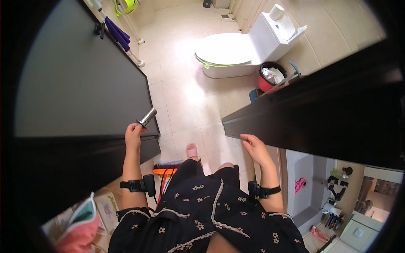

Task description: The person wipes a bathroom sink and faucet with a pink cloth, removes and cleans a sink strainer, then moves to a toilet, opens the lid, and uses a handheld sprayer to rinse the bowl.

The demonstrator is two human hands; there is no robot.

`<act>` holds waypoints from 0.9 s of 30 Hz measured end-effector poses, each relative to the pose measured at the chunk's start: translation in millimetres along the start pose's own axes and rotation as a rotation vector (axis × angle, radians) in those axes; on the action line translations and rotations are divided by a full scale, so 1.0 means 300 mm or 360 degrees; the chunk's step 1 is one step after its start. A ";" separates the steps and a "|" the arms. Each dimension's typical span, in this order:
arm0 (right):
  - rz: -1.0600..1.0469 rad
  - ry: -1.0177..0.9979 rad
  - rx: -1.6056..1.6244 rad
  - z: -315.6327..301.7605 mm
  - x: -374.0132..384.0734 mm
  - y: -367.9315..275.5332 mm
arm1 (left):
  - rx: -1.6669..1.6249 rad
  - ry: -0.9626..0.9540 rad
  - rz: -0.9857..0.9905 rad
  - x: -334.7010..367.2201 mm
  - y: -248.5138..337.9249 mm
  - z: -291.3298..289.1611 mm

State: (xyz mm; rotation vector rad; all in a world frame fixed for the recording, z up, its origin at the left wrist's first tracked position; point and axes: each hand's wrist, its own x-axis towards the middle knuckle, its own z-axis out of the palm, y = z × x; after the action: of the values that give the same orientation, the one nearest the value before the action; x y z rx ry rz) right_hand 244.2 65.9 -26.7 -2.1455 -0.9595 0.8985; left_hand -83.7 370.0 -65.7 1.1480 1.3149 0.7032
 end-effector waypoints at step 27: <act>0.1309 -0.0136 0.0895 0.534 1.945 0.358 | 0.0231 0.0785 -0.0497 0.668 0.143 0.249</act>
State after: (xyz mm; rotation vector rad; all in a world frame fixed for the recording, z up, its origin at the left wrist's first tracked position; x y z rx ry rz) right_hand 456.1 513.1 -391.2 -1.9738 0.2093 1.4329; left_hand 32.8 549.2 -109.0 0.8773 1.9396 0.6898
